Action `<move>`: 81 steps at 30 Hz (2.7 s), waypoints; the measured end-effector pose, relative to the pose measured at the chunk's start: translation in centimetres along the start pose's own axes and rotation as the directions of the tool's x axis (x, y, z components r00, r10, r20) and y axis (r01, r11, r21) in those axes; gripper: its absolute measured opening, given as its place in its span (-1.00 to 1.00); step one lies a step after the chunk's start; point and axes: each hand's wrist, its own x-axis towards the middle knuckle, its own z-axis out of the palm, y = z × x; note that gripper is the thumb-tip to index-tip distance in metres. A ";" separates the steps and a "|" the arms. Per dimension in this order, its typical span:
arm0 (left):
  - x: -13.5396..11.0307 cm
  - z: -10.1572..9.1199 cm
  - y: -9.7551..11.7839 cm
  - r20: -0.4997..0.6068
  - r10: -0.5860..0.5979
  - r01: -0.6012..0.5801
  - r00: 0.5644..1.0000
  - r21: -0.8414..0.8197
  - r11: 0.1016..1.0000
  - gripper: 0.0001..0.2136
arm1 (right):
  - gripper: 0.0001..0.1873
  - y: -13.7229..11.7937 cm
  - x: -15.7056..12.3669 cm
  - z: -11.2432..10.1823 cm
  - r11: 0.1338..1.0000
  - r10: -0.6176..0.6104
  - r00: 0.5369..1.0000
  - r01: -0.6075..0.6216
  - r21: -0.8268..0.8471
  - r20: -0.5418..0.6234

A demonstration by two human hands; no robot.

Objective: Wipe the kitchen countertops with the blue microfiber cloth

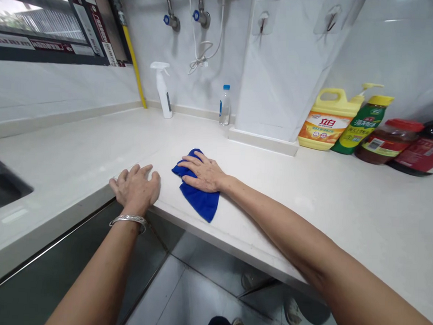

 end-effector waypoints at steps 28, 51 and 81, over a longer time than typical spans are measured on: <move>0.8 0.9 -1.0 -0.037 0.058 -0.060 0.998 -0.044 0.997 -0.47 | -0.37 18.0 -20.7 -4.9 0.700 0.630 0.733 -0.679 -0.220 -0.257; -5.2 -9.8 -24.5 0.060 0.140 -0.150 0.988 0.547 0.824 -0.17 | -0.36 5.6 -37.1 -2.0 0.691 0.576 0.727 -0.677 -0.251 -0.374; -6.7 -9.0 -24.4 0.018 0.114 -0.107 0.993 0.513 0.852 -0.30 | -0.43 -6.6 -7.9 0.7 0.981 -0.184 0.982 0.181 0.073 0.041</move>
